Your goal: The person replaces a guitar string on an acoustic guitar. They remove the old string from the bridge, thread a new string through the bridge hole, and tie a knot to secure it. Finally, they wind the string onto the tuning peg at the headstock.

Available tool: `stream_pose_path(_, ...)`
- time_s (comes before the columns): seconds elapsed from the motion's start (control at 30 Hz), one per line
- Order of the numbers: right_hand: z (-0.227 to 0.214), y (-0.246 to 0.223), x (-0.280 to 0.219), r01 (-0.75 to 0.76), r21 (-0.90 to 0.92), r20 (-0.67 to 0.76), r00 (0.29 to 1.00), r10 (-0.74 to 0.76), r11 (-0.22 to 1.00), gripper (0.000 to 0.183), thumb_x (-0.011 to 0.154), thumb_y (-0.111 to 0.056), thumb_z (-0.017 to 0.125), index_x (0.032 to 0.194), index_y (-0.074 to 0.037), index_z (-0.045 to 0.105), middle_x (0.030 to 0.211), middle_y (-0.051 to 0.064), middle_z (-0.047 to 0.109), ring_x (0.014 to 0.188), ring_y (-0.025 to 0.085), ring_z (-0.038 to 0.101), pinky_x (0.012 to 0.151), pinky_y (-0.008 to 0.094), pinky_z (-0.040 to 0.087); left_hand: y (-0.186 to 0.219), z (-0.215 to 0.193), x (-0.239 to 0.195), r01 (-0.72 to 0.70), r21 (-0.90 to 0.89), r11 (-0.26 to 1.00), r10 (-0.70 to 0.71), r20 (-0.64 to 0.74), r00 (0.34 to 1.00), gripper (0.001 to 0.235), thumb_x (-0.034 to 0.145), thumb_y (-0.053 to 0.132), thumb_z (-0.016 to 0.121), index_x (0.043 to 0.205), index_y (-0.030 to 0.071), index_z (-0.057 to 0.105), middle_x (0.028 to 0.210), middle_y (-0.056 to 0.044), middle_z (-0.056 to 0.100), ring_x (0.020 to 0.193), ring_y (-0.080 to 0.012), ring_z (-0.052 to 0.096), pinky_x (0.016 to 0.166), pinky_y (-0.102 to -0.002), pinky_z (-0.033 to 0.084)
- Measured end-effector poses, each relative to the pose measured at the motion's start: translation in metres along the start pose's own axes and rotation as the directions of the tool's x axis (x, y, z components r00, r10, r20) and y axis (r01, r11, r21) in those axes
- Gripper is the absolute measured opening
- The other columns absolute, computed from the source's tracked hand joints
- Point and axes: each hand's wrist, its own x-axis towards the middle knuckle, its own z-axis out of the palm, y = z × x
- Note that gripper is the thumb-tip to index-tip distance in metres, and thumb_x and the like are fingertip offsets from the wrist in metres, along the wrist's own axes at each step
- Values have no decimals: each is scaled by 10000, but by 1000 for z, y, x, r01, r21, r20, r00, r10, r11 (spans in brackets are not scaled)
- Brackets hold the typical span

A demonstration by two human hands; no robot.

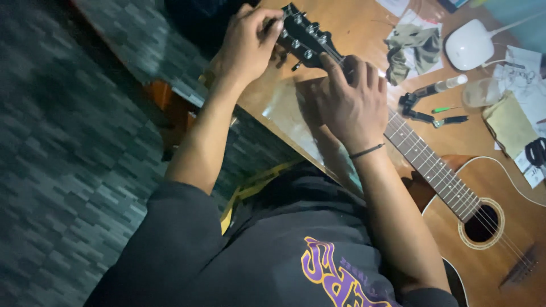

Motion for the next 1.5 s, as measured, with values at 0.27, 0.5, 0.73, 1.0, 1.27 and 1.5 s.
stream_pose_path(0.27, -5, 0, 1, 15, -27, -82, 996, -17, 1000, 422, 1017, -447, 703, 1393, -271, 628, 1154, 90, 607, 966, 305, 595, 738, 409, 498, -3, -5, 5, 104, -273, 956, -47, 208, 977, 137, 1046, 274, 692, 1157, 193, 699, 1094, -31, 499, 918, -161, 565, 794, -298, 541)
stream_pose_path(0.5, 3, 0, 32, -76, 359, -23, 996, 90, 930, 234, 1040, -405, 629, 1150, -228, 736, 1194, 117, 592, 1105, 358, 549, 959, 558, 335, 6, -14, 1, -86, -233, 969, 98, 41, 994, 175, 1025, 237, 730, 1078, 70, 722, 1059, -109, 583, 937, -248, 615, 758, -341, 548)
stream_pose_path(0.73, 31, -18, 85, -54, 338, 53, 998, 38, 940, 226, 1024, -376, 670, 1101, -177, 743, 1201, 133, 625, 1083, 382, 581, 1001, 562, 326, 14, -22, 4, -174, -226, 958, 174, -21, 984, 176, 1027, 154, 703, 1048, -10, 764, 1024, -148, 734, 943, -271, 719, 791, -349, 573)
stream_pose_path(1.0, 46, -23, 96, -96, 467, 107, 993, 51, 879, 140, 1002, -243, 616, 988, -135, 704, 1089, 108, 652, 883, 381, 639, 854, 521, 421, 3, -14, 2, -231, -73, 970, 227, -54, 972, 101, 982, 76, 777, 990, -24, 772, 953, -149, 765, 867, -284, 739, 701, -376, 572)
stream_pose_path(1.27, 49, -28, 92, -40, 332, 108, 994, 4, 943, 194, 1051, -213, 516, 1095, -56, 620, 1135, 157, 553, 909, 405, 591, 813, 519, 448, 9, -15, 4, -211, 27, 977, 211, -8, 977, 83, 953, 64, 783, 1009, 4, 791, 1000, -117, 781, 894, -245, 750, 717, -336, 601)
stream_pose_path(1.5, 43, -27, 91, 18, 333, 63, 997, -41, 943, 249, 1083, -250, 507, 1089, -24, 611, 1199, 189, 532, 987, 400, 506, 809, 518, 455, 12, -21, 3, -113, -54, 992, 115, 35, 993, 123, 989, 123, 734, 1042, 16, 765, 1015, -129, 759, 892, -262, 734, 700, -345, 584)
